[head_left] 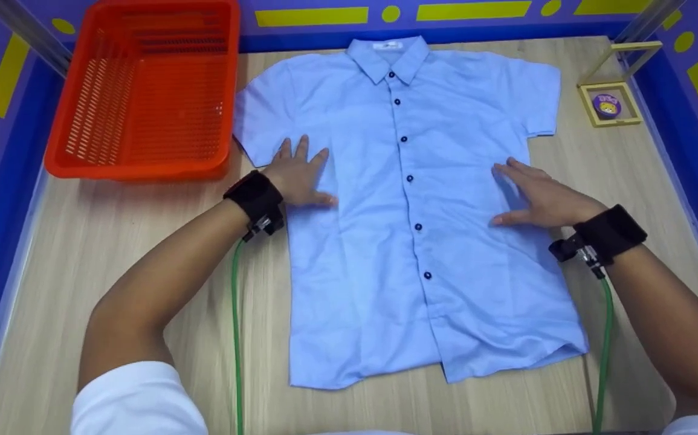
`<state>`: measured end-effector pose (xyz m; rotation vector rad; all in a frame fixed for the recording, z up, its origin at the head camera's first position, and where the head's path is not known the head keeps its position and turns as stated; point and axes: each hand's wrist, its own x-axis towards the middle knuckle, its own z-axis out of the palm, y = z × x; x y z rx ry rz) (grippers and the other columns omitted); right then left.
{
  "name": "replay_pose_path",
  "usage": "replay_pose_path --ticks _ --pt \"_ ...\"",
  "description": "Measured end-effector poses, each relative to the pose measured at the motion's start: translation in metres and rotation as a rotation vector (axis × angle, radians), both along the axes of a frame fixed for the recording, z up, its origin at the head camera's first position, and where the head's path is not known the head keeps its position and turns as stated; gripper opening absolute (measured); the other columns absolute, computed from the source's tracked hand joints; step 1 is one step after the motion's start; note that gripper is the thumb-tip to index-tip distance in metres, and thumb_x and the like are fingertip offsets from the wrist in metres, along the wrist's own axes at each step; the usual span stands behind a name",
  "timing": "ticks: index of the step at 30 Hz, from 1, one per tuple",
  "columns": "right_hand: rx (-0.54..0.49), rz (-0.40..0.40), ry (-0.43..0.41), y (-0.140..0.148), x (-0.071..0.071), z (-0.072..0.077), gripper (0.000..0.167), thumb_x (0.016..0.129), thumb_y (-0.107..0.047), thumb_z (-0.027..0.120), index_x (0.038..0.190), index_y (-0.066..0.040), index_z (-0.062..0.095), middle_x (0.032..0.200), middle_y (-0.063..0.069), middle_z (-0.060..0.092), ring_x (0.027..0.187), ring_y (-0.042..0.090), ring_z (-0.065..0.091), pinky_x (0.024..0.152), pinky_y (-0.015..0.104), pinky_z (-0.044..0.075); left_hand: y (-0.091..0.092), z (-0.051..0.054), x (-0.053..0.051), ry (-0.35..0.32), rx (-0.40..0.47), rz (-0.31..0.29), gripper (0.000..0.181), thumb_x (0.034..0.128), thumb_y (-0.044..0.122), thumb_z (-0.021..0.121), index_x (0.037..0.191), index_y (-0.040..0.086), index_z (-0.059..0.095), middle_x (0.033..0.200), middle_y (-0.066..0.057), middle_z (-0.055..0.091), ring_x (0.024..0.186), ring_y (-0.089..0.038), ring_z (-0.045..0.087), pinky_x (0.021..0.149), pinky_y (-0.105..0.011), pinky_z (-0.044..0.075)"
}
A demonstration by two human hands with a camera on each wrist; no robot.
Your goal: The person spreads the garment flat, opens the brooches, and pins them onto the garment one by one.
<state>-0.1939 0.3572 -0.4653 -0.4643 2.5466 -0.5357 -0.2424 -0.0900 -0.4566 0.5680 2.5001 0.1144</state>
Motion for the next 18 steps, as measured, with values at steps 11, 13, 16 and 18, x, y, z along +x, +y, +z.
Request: replay_pose_path --ticks 11,13,16,18 --pt "0.049 -0.180 -0.011 -0.001 -0.085 0.008 0.103 0.098 -0.058 0.054 0.159 0.001 -0.003 0.159 0.035 -0.013 0.148 0.049 -0.012 0.115 0.066 0.001 0.021 -0.005 -0.065 0.111 -0.134 0.509 0.092 0.0981 0.071 0.032 0.161 0.016 -0.008 0.161 -0.034 -0.011 0.144 -0.062 -0.001 0.118 -0.063 0.010" --pt "0.056 -0.200 -0.008 0.000 -0.095 0.002 0.103 0.098 -0.058 0.053 0.159 0.001 -0.005 0.159 0.034 -0.016 0.147 0.049 -0.015 0.115 0.066 0.000 0.021 -0.012 -0.077 0.106 -0.153 0.559 0.094 0.0969 0.073 0.030 0.160 0.017 -0.012 0.160 -0.033 -0.014 0.144 -0.062 -0.003 0.118 -0.063 0.008" --pt "0.076 -0.203 -0.007 0.002 -0.104 -0.007 0.105 0.097 -0.059 0.054 0.158 0.002 -0.005 0.158 0.035 -0.016 0.146 0.051 -0.016 0.115 0.066 0.000 0.018 -0.021 -0.092 0.125 -0.157 0.568 0.096 0.0952 0.075 0.031 0.159 0.019 -0.016 0.160 -0.031 -0.019 0.144 -0.060 -0.008 0.118 -0.063 0.004" --pt "0.096 -0.199 -0.008 0.004 -0.108 -0.012 0.106 0.097 -0.060 0.054 0.158 0.003 -0.005 0.158 0.037 -0.015 0.145 0.053 -0.016 0.115 0.066 -0.001 0.014 -0.025 -0.101 0.147 -0.153 0.543 0.098 0.0937 0.076 0.033 0.158 0.021 -0.017 0.160 -0.029 -0.021 0.144 -0.059 -0.011 0.118 -0.063 0.002"
